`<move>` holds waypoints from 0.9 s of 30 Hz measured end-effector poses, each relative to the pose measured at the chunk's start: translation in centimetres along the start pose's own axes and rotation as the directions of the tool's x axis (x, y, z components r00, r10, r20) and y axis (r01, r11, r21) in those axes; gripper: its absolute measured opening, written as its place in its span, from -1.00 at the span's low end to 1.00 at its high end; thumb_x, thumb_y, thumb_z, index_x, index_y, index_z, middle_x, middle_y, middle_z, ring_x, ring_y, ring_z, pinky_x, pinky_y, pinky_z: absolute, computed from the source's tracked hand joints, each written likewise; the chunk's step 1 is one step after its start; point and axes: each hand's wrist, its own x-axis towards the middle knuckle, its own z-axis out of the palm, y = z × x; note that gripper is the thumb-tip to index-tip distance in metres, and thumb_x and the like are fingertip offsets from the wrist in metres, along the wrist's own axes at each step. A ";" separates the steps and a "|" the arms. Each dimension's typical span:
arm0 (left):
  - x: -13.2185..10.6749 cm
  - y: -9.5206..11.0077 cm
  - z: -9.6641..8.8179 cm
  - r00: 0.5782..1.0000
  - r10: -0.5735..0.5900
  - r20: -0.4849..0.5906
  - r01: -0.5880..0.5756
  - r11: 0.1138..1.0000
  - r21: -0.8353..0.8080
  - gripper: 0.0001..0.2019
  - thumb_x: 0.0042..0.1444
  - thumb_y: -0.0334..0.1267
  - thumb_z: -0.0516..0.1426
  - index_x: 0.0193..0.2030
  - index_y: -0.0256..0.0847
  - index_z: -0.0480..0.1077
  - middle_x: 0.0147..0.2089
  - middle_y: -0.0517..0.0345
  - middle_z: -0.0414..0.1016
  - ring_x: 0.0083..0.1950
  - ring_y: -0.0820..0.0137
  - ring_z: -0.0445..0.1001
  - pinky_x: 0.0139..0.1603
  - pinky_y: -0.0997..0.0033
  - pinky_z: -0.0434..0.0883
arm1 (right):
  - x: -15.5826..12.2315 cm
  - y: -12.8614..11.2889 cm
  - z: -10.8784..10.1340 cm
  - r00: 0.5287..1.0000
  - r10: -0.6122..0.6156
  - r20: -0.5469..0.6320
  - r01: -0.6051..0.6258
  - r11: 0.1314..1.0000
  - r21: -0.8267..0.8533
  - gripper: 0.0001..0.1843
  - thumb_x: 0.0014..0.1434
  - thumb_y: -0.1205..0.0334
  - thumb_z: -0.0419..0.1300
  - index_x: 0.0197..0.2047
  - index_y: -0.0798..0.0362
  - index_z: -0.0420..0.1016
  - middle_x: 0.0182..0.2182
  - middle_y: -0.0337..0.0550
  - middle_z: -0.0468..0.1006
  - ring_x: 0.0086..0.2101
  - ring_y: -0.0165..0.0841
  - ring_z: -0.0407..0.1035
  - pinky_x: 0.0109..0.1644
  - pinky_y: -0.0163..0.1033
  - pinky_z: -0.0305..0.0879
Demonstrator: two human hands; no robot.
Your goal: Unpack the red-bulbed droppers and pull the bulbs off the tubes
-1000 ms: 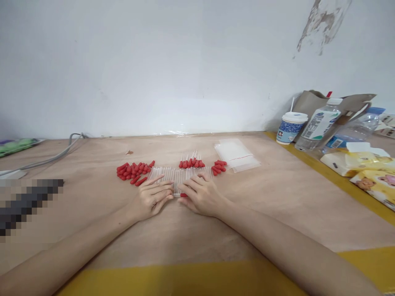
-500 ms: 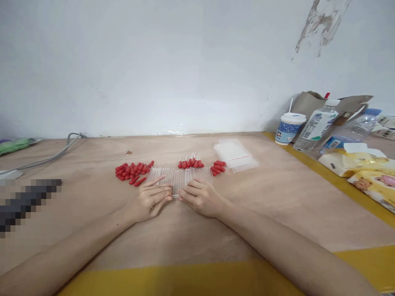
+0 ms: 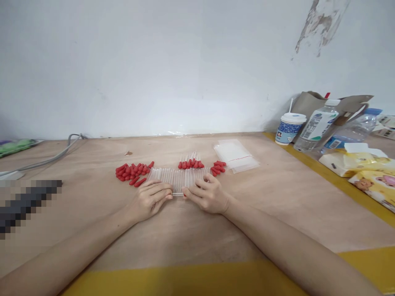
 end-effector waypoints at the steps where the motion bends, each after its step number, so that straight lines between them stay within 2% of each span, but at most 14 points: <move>1: -0.1 -0.2 0.0 1.000 -0.008 -0.008 0.008 1.000 0.010 -0.94 0.13 -0.35 0.09 -0.28 -0.22 0.39 -0.25 0.17 0.54 -0.26 0.46 0.49 -0.16 0.38 0.38 | -0.2 0.2 -0.1 1.000 0.007 -0.004 -0.007 1.000 0.000 -0.86 0.15 0.27 0.16 -0.19 0.05 0.44 -0.52 -0.31 0.49 -0.48 -0.49 0.20 -0.42 -0.24 -0.05; 4: -0.6 -1.4 -0.4 0.993 -0.098 -0.071 0.101 0.994 0.033 -0.91 0.13 -0.35 0.08 -0.27 -0.21 0.40 -0.23 0.13 0.53 -0.24 0.43 0.48 -0.19 0.39 0.39 | -0.9 1.4 -0.4 0.991 0.131 -0.020 -0.131 0.991 0.021 -0.87 0.12 0.24 0.20 -0.22 0.01 0.47 -0.49 -0.29 0.51 -0.47 -0.48 0.24 -0.39 -0.24 0.01; 6: -0.9 -2.5 -0.6 0.968 -0.211 -0.139 0.216 0.976 0.027 -0.89 0.14 -0.35 0.06 -0.24 -0.20 0.41 -0.21 0.11 0.50 -0.20 0.41 0.46 -0.16 0.40 0.40 | -1.5 2.6 -0.4 0.949 0.315 -0.026 -0.313 0.948 0.058 -0.85 0.13 0.23 0.18 -0.19 -0.01 0.48 -0.47 -0.25 0.51 -0.46 -0.47 0.26 -0.39 -0.25 0.07; 7: -1.1 -3.0 -0.7 0.951 -0.265 -0.161 0.272 0.962 0.023 -0.87 0.15 -0.34 0.04 -0.23 -0.20 0.41 -0.21 0.10 0.48 -0.19 0.41 0.46 -0.15 0.40 0.41 | -1.8 3.2 -0.4 0.907 0.420 -0.026 -0.416 0.904 0.097 -0.82 0.15 0.23 0.15 -0.16 -0.02 0.48 -0.45 -0.22 0.49 -0.46 -0.46 0.28 -0.39 -0.26 0.11; 9: -1.3 -3.8 -0.7 0.921 -0.356 -0.161 0.365 0.930 0.032 -0.81 0.17 -0.34 -0.01 -0.15 -0.19 0.40 -0.17 0.06 0.42 -0.18 0.41 0.44 -0.16 0.40 0.42 | -2.4 4.5 -0.3 0.795 0.607 -0.025 -0.594 0.786 0.171 -0.76 0.20 0.22 0.07 -0.10 -0.03 0.47 -0.43 -0.18 0.43 -0.44 -0.44 0.28 -0.40 -0.27 0.19; 11: -1.3 -4.2 -0.6 0.906 -0.406 -0.124 0.415 0.907 0.066 -0.74 0.17 -0.37 -0.05 -0.04 -0.20 0.36 -0.11 0.00 0.34 -0.15 0.38 0.40 -0.17 0.37 0.42 | -3.1 5.9 -0.2 0.691 0.722 -0.039 -0.704 0.684 0.194 -0.71 0.22 0.21 0.01 -0.06 0.00 0.45 -0.41 -0.15 0.36 -0.42 -0.41 0.27 -0.39 -0.25 0.24; 13: -1.4 -4.4 -0.4 0.902 -0.423 -0.093 0.431 0.897 0.097 -0.67 0.15 -0.41 -0.06 0.04 -0.22 0.31 -0.10 -0.04 0.29 -0.13 0.35 0.37 -0.17 0.34 0.41 | -3.8 7.2 -0.1 0.621 0.781 -0.060 -0.765 0.621 0.170 -0.68 0.20 0.20 -0.02 -0.06 0.07 0.45 -0.41 -0.12 0.31 -0.38 -0.36 0.26 -0.34 -0.19 0.28; 15: -1.5 -4.5 -0.2 0.903 -0.422 -0.086 0.429 0.897 0.105 -0.64 0.14 -0.42 -0.06 0.07 -0.22 0.29 -0.20 0.02 0.28 -0.19 0.38 0.34 -0.22 0.35 0.40 | -4.7 8.1 0.0 0.546 0.837 -0.035 -0.824 0.545 0.155 -0.65 0.17 0.19 -0.01 -0.06 0.14 0.44 -0.41 -0.11 0.31 -0.35 -0.33 0.26 -0.29 -0.14 0.28; 18: -1.4 -4.6 0.0 0.911 -0.394 -0.121 0.406 0.909 0.097 -0.70 0.14 -0.41 -0.04 -0.01 -0.20 0.34 -0.36 0.15 0.23 -0.37 0.47 0.29 -0.36 0.47 0.36 | -5.6 8.8 0.3 0.392 0.917 0.066 -0.904 0.371 0.212 -0.60 0.08 0.17 0.07 -0.03 0.16 0.36 -0.40 -0.14 0.36 -0.46 -0.40 0.25 -0.36 -0.19 0.28; 21: -1.1 -4.5 0.1 0.926 -0.346 -0.150 0.364 0.925 0.114 -0.80 0.13 -0.41 -0.02 -0.15 -0.22 0.37 -0.41 0.18 0.27 -0.42 0.50 0.29 -0.40 0.52 0.31 | -6.0 8.8 0.5 0.252 0.957 0.142 -0.929 0.198 0.313 -0.57 -0.01 0.08 0.16 -0.09 0.14 0.32 -0.41 -0.18 0.40 -0.55 -0.47 0.23 -0.45 -0.27 0.23; 23: -0.8 -4.3 0.2 0.934 -0.330 -0.137 0.347 0.930 0.125 -0.86 0.12 -0.42 -0.01 -0.25 -0.23 0.35 -0.41 0.18 0.31 -0.42 0.49 0.31 -0.39 0.52 0.31 | -6.0 8.7 0.6 0.219 0.964 0.152 -0.937 0.165 0.308 -0.61 -0.06 0.01 0.20 -0.24 0.12 0.36 -0.44 -0.18 0.42 -0.54 -0.46 0.23 -0.45 -0.29 0.21; 27: -0.5 -3.8 0.2 0.940 -0.339 -0.042 0.341 0.933 0.111 -0.89 0.08 -0.45 -0.02 -0.41 -0.23 0.28 -0.44 0.18 0.32 -0.44 0.48 0.32 -0.43 0.52 0.30 | -5.9 8.8 0.7 0.237 0.956 0.173 -0.959 0.202 0.198 -0.63 -0.08 -0.09 0.21 -0.44 0.09 0.42 -0.48 -0.16 0.46 -0.49 -0.42 0.25 -0.41 -0.28 0.16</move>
